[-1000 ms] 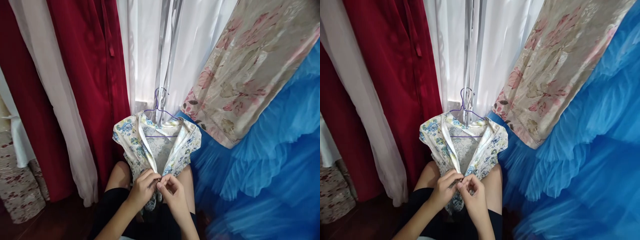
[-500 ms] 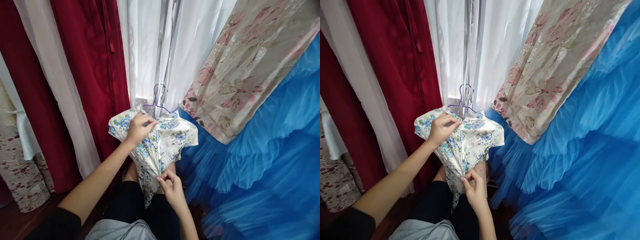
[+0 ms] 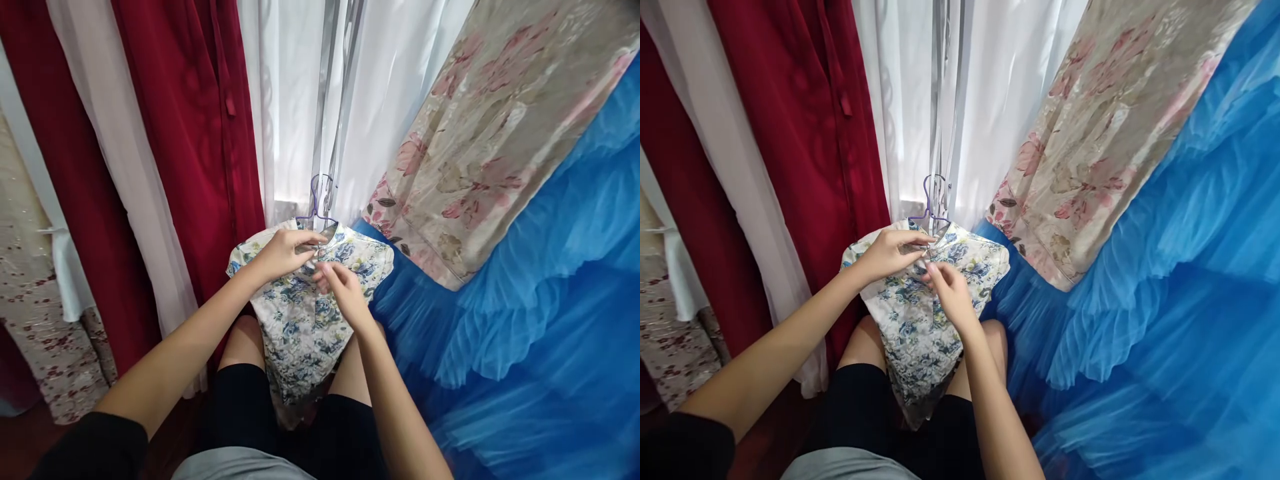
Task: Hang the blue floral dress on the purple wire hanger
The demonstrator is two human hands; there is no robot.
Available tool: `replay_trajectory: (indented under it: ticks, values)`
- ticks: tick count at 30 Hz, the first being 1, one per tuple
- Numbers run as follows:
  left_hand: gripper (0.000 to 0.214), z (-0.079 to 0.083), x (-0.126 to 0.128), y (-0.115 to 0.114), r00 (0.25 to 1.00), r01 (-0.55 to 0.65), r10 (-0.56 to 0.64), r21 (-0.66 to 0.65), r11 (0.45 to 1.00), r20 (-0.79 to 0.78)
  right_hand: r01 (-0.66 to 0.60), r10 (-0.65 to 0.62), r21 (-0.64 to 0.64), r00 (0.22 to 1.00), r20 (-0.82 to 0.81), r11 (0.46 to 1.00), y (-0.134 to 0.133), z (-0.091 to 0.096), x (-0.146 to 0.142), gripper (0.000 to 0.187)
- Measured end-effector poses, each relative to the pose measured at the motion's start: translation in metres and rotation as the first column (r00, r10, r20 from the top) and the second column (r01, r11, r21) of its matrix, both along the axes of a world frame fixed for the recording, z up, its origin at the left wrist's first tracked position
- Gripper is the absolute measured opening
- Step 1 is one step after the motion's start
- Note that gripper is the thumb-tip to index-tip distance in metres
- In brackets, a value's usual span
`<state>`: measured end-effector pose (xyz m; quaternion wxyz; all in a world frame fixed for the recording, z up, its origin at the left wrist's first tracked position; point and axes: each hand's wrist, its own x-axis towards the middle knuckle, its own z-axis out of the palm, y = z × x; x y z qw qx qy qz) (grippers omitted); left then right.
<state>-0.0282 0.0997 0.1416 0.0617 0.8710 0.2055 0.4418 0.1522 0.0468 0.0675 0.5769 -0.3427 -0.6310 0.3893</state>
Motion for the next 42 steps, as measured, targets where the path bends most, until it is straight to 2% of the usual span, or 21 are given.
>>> replay_trajectory:
  ticks: [3, 6, 9, 13, 17, 20, 22, 23, 25, 27, 28, 29, 32, 35, 37, 39, 42]
  values:
    - [0.034, 0.004, -0.007, -0.001, 0.997, -0.016, 0.021, 0.070, 0.997, -0.075, 0.038, -0.043, 0.116, 0.998, 0.043, 0.992, 0.028, 0.025, -0.015, 0.034]
    - [0.031, 0.006, -0.009, -0.003, 0.998, -0.045, 0.048, 0.102, 0.994, -0.030, 0.116, -0.132, 0.183, 0.988, 0.081, 0.976, 0.036, 0.025, -0.022, 0.034]
    - [0.030, 0.003, -0.005, -0.001, 0.997, -0.060, 0.057, 0.051, 0.997, 0.058, 0.185, -0.207, 0.182, 0.972, 0.111, 0.966, 0.039, 0.019, -0.022, 0.032]
    - [0.025, -0.002, 0.003, 0.000, 0.985, -0.055, 0.062, -0.052, 0.997, 0.163, 0.149, -0.159, 0.092, 0.981, 0.113, 0.985, 0.052, 0.021, -0.017, 0.032]
    - [0.019, 0.010, 0.002, -0.001, 0.953, 0.001, 0.026, -0.090, 0.996, 0.302, 0.088, -0.084, -0.026, 0.988, 0.129, 0.996, 0.062, 0.017, -0.010, 0.034]
    - [0.024, 0.025, -0.021, 0.012, 0.854, -0.034, 0.082, -0.101, 0.994, 0.514, 0.055, -0.041, -0.097, 0.989, 0.142, 0.994, 0.054, 0.007, -0.005, 0.031]
    - [0.031, 0.026, -0.048, 0.030, 0.768, -0.070, 0.153, -0.155, 0.985, 0.622, -0.001, 0.017, -0.138, 0.993, 0.114, 0.990, 0.044, 0.002, -0.002, 0.028]
    - [0.035, 0.022, -0.064, 0.041, 0.725, -0.076, 0.193, -0.202, 0.976, 0.661, -0.032, 0.047, -0.150, 0.994, 0.098, 0.988, 0.039, 0.001, -0.002, 0.027]
    - [0.040, 0.003, -0.095, 0.063, 0.620, -0.060, 0.290, -0.324, 0.944, 0.729, -0.085, 0.099, -0.160, 0.991, 0.087, 0.984, 0.030, 0.001, -0.005, 0.027]
    - [0.044, -0.026, -0.117, 0.079, 0.492, -0.019, 0.435, -0.490, 0.871, 0.754, -0.108, 0.124, -0.150, 0.987, 0.103, 0.983, 0.025, 0.002, -0.010, 0.028]
    - [0.044, -0.044, -0.123, 0.084, 0.448, -0.014, 0.518, -0.574, 0.819, 0.728, -0.114, 0.131, -0.150, 0.985, 0.111, 0.982, 0.023, 0.002, -0.013, 0.027]
    - [0.043, -0.062, -0.126, 0.086, 0.442, -0.029, 0.579, -0.634, 0.773, 0.685, -0.113, 0.132, -0.156, 0.985, 0.113, 0.981, 0.022, 0.001, -0.015, 0.027]
    - [0.041, -0.113, -0.118, 0.082, 0.525, -0.058, 0.612, -0.693, 0.719, 0.591, -0.061, 0.078, -0.191, 0.993, 0.085, 0.980, 0.018, -0.007, -0.011, 0.028]
    - [0.040, -0.145, -0.103, 0.070, 0.677, -0.091, 0.559, -0.699, 0.709, 0.479, 0.023, -0.015, -0.215, 0.999, 0.042, 0.976, 0.013, -0.021, 0.011, 0.032]
    - [0.035, -0.152, -0.099, 0.063, 0.776, -0.129, 0.506, -0.692, 0.711, 0.376, 0.057, -0.048, -0.225, 0.998, 0.045, 0.973, 0.007, -0.030, 0.029, 0.034]
    - [0.027, -0.149, -0.101, 0.058, 0.849, -0.189, 0.462, -0.669, 0.719, 0.257, 0.062, -0.044, -0.239, 0.996, 0.080, 0.969, 0.002, -0.038, 0.043, 0.033]
    - [0.010, -0.138, -0.112, 0.054, 0.894, -0.314, 0.442, -0.595, 0.740, 0.077, 0.022, 0.016, -0.246, 0.988, 0.154, 0.969, -0.002, -0.049, 0.049, 0.031]
